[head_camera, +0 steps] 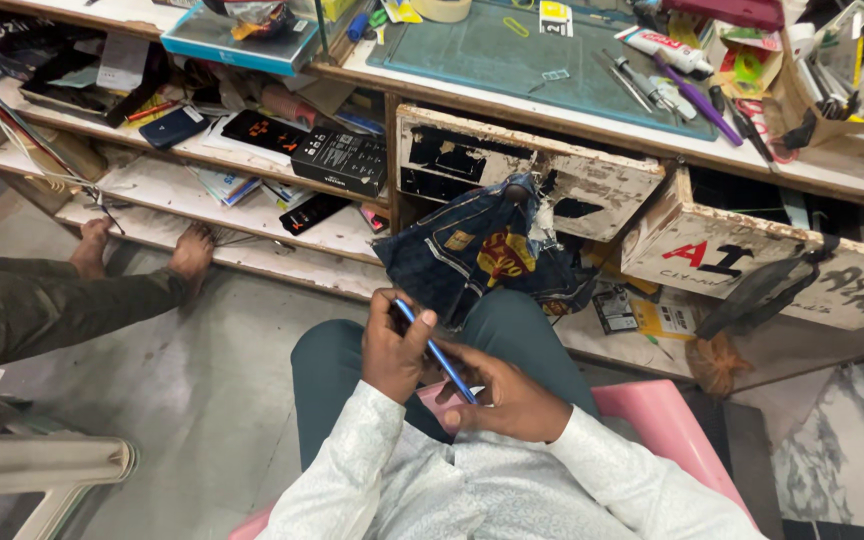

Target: The person cleans a smartphone using a purple plastic tool and a white cloth. They scrape the back and edges of the phone, then wipe the surface with the cloth. The person handles the phone multiple times, turning it over and inspecting it.

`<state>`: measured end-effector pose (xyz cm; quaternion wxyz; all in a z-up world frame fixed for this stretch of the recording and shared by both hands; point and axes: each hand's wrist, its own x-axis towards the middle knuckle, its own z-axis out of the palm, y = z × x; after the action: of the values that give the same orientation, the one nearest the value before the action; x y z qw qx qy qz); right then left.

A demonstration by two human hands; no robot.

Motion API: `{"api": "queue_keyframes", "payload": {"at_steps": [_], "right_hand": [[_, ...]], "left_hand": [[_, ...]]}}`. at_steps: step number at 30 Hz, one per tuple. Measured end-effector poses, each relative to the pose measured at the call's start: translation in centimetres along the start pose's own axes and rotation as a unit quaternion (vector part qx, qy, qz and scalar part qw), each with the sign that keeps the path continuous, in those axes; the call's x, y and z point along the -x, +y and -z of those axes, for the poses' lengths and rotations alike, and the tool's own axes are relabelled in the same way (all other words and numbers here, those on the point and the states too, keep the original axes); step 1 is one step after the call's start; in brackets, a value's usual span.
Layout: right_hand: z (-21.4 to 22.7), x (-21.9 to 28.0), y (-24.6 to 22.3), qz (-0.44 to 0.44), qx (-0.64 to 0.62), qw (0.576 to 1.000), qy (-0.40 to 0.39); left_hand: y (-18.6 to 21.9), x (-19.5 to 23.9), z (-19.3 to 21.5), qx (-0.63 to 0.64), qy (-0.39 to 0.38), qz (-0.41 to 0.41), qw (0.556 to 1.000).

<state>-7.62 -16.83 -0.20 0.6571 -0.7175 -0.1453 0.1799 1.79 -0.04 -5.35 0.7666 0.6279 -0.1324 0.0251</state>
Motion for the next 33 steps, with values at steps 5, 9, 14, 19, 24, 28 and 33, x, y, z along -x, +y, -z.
{"api": "queue_keyframes", "payload": {"at_steps": [5, 9, 14, 19, 24, 28, 33], "right_hand": [[-0.7, 0.6, -0.2, -0.023, 0.252, 0.961, 0.108], [-0.9, -0.2, -0.7, -0.059, -0.012, 0.981, 0.183], [0.9, -1.6, -3.0, -0.041, 0.033, 0.983, 0.174], [8.6, -2.8, -8.4, 0.052, 0.372, 0.899, 0.225], [20.2, -7.6, -14.9, 0.076, 0.492, 0.759, 0.419], [26.2, -11.5, -15.8, 0.089, 0.523, 0.735, 0.421], [29.0, -14.2, -13.8, 0.007, 0.570, 0.720, 0.396]], "left_hand": [[0.7, -0.3, 0.0, -0.090, 0.050, 0.037, 0.994], [1.4, -0.4, -0.9, 0.106, 0.014, 0.095, 0.990], [1.4, 1.4, -2.8, 0.235, -0.046, 0.229, 0.943], [1.3, 1.0, -2.0, 0.249, -0.014, 0.202, 0.947], [1.7, 0.3, -1.3, 0.202, 0.013, 0.214, 0.956], [1.7, 0.4, -1.3, 0.188, 0.010, 0.176, 0.966], [1.4, 0.4, -1.4, 0.211, -0.016, 0.161, 0.964]]}}
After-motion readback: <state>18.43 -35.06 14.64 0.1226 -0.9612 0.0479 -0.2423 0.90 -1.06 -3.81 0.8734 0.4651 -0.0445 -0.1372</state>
